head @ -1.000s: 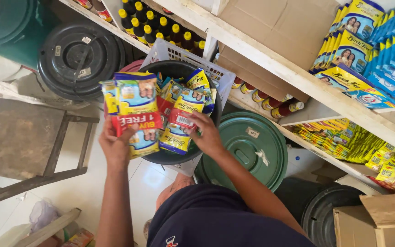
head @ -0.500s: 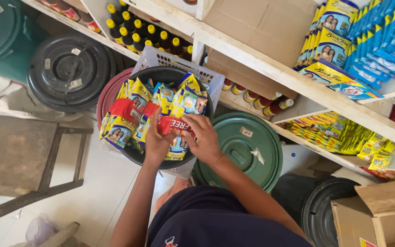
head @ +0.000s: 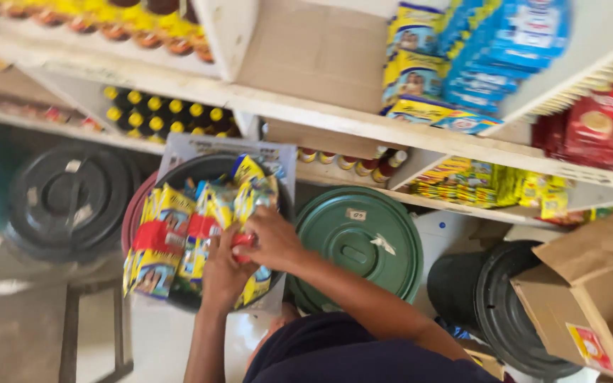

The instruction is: Organizing and stocking small milk powder sachets onto a grocery shelf.

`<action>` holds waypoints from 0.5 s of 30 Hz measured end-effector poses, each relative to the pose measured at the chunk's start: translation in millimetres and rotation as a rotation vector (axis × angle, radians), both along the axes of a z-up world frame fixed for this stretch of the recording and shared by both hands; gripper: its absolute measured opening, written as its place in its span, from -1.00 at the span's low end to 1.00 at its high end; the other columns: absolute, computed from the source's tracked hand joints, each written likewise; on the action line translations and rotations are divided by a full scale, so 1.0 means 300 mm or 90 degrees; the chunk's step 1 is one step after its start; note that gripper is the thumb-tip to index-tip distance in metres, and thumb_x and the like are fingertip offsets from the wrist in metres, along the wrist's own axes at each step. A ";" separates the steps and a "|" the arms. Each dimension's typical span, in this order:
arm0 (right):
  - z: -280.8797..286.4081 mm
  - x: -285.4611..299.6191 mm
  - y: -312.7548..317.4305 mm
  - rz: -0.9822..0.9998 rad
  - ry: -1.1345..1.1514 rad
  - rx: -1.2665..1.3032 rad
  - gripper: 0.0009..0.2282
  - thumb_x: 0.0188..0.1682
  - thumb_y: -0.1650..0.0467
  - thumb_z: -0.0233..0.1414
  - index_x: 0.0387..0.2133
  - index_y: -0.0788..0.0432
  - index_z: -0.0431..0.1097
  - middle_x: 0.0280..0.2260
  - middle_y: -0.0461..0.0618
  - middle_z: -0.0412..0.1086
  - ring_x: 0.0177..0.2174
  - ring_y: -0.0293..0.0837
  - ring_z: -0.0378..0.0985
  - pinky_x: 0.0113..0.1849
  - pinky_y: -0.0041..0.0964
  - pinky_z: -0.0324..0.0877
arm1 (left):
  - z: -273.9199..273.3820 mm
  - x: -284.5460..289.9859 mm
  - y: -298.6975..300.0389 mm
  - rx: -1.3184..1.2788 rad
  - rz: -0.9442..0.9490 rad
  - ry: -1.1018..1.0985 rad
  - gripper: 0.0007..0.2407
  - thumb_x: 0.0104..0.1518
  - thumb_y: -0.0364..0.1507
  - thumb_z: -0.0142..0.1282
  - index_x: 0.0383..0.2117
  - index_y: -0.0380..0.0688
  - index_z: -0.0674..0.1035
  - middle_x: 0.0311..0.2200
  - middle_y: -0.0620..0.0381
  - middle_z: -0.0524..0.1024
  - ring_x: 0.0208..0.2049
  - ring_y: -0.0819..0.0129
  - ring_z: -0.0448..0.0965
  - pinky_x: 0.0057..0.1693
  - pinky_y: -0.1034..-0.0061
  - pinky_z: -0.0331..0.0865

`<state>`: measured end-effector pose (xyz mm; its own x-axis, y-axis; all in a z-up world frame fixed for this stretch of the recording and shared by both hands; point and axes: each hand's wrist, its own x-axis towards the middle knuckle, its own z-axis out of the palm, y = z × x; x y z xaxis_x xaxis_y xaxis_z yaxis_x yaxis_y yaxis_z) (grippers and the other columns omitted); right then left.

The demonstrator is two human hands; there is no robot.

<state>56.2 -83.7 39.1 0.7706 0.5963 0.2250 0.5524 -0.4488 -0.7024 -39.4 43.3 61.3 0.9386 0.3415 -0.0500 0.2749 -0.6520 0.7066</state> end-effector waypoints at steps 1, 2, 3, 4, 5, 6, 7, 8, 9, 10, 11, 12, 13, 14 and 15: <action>-0.011 0.010 -0.004 -0.022 -0.008 0.002 -0.62 -0.32 0.17 0.34 -0.48 0.16 0.39 -0.32 0.09 0.32 -0.21 0.14 0.42 -0.20 -0.01 0.36 | 0.010 0.010 0.006 0.002 -0.022 -0.008 -0.28 -0.24 -0.45 0.44 0.19 0.06 0.36 -0.07 -0.18 0.46 -0.10 -0.16 0.53 -0.09 0.08 0.49; -0.024 0.013 -0.005 0.011 0.019 -0.001 -0.66 -0.27 0.17 0.33 -0.52 0.15 0.38 -0.32 0.06 0.32 -0.24 0.10 0.44 -0.22 -0.02 0.37 | 0.020 0.009 0.012 0.032 -0.039 0.019 -0.35 -0.25 -0.40 0.47 0.09 0.04 0.41 -0.09 -0.15 0.46 -0.11 -0.16 0.54 -0.10 0.07 0.48; -0.038 0.016 -0.003 0.044 0.046 -0.004 -0.68 -0.23 0.18 0.31 -0.56 0.13 0.38 -0.32 0.04 0.33 -0.26 0.06 0.47 -0.24 -0.03 0.38 | 0.027 0.008 0.023 0.063 -0.055 0.045 -0.42 -0.26 -0.35 0.49 -0.02 0.03 0.46 -0.10 -0.11 0.47 -0.12 -0.16 0.55 -0.11 0.06 0.48; -0.036 0.018 -0.003 0.034 0.044 -0.003 -0.68 -0.23 0.18 0.31 -0.56 0.13 0.38 -0.32 0.04 0.33 -0.26 0.06 0.47 -0.24 -0.03 0.38 | 0.058 0.017 0.029 0.065 -0.064 0.043 -0.42 -0.26 -0.35 0.49 -0.02 0.03 0.46 -0.10 -0.11 0.47 -0.12 -0.16 0.55 -0.11 0.06 0.48; -0.034 0.019 -0.001 0.055 0.078 -0.007 -0.72 -0.18 0.19 0.27 -0.55 0.11 0.41 -0.35 0.00 0.37 -0.27 0.04 0.50 -0.25 -0.04 0.40 | 0.087 0.025 0.039 0.065 -0.079 0.097 -0.42 -0.28 -0.29 0.51 -0.04 0.02 0.48 -0.13 -0.08 0.48 -0.14 -0.13 0.57 -0.11 0.07 0.47; -0.034 0.013 0.004 0.083 0.114 -0.011 -0.75 -0.14 0.19 0.23 -0.54 0.09 0.44 -0.37 -0.04 0.42 -0.27 0.01 0.53 -0.27 -0.05 0.42 | 0.117 0.022 0.047 0.066 -0.087 0.155 -0.41 -0.31 -0.23 0.53 -0.07 0.01 0.50 -0.16 -0.06 0.48 -0.15 -0.10 0.59 -0.11 0.08 0.47; -0.024 0.010 0.008 0.081 0.115 -0.010 -0.75 -0.14 0.19 0.23 -0.54 0.09 0.44 -0.37 -0.04 0.42 -0.27 0.01 0.53 -0.27 -0.05 0.42 | 0.104 0.031 0.058 0.067 -0.089 0.155 -0.41 -0.31 -0.23 0.53 -0.07 0.01 0.50 -0.16 -0.06 0.48 -0.15 -0.10 0.59 -0.11 0.08 0.47; -0.015 0.002 0.017 0.077 0.144 -0.067 -0.78 -0.09 0.18 0.18 -0.45 0.07 0.48 -0.38 -0.02 0.47 -0.29 0.02 0.56 -0.28 -0.01 0.42 | 0.091 0.031 0.071 0.049 -0.095 0.132 -0.42 -0.34 -0.26 0.54 -0.10 -0.06 0.51 -0.19 -0.07 0.48 -0.18 -0.10 0.59 -0.12 0.10 0.47; -0.006 -0.005 0.027 0.073 0.174 -0.125 -0.78 -0.05 0.17 0.13 -0.37 0.04 0.52 -0.38 -0.01 0.52 -0.30 0.04 0.59 -0.29 0.03 0.41 | 0.078 0.032 0.086 0.031 -0.101 0.109 -0.42 -0.37 -0.30 0.55 -0.14 -0.13 0.52 -0.23 -0.09 0.49 -0.21 -0.10 0.59 -0.13 0.11 0.46; 0.002 -0.004 0.030 0.075 0.176 -0.124 -0.78 -0.05 0.17 0.13 -0.37 0.04 0.52 -0.38 -0.01 0.52 -0.30 0.04 0.59 -0.29 0.03 0.41 | 0.077 0.031 0.084 0.032 -0.100 0.111 -0.42 -0.37 -0.30 0.55 -0.14 -0.13 0.52 -0.23 -0.09 0.49 -0.21 -0.10 0.59 -0.13 0.11 0.46; 0.010 -0.002 0.035 0.078 0.181 -0.135 -0.75 -0.09 0.17 0.14 -0.35 0.08 0.51 -0.41 0.05 0.53 -0.35 0.07 0.59 -0.32 0.04 0.43 | 0.077 0.030 0.084 0.029 -0.101 0.103 -0.46 -0.36 -0.32 0.53 -0.17 -0.13 0.55 -0.25 -0.07 0.51 -0.22 -0.07 0.61 -0.13 0.13 0.47; 0.018 -0.001 0.038 0.084 0.187 -0.148 -0.71 -0.14 0.16 0.16 -0.32 0.11 0.51 -0.43 0.11 0.53 -0.39 0.11 0.59 -0.34 0.05 0.44 | 0.075 0.026 0.082 0.025 -0.100 0.095 -0.50 -0.36 -0.34 0.52 -0.20 -0.14 0.57 -0.26 -0.05 0.52 -0.23 -0.05 0.62 -0.13 0.16 0.48; 0.026 0.005 0.042 0.089 0.187 -0.148 -0.71 -0.14 0.16 0.16 -0.32 0.11 0.51 -0.43 0.11 0.53 -0.39 0.11 0.59 -0.34 0.05 0.44 | 0.069 0.022 0.080 0.025 -0.096 0.096 -0.50 -0.36 -0.34 0.52 -0.20 -0.14 0.57 -0.26 -0.05 0.52 -0.23 -0.05 0.62 -0.13 0.16 0.48; 0.035 0.015 0.048 0.116 0.273 -0.170 -0.73 -0.11 0.16 0.11 -0.36 0.10 0.50 -0.47 0.08 0.53 -0.44 0.07 0.62 -0.37 0.01 0.48 | 0.063 0.022 0.081 0.036 -0.093 0.090 -0.50 -0.37 -0.32 0.54 -0.24 -0.17 0.57 -0.28 -0.05 0.52 -0.24 -0.03 0.61 -0.13 0.18 0.48; 0.045 0.025 0.054 0.145 0.357 -0.192 -0.74 -0.08 0.16 0.05 -0.40 0.09 0.50 -0.50 0.05 0.53 -0.49 0.03 0.64 -0.39 -0.04 0.52 | 0.058 0.021 0.082 0.048 -0.089 0.084 -0.49 -0.37 -0.30 0.57 -0.27 -0.20 0.57 -0.29 -0.05 0.52 -0.26 0.00 0.60 -0.13 0.21 0.47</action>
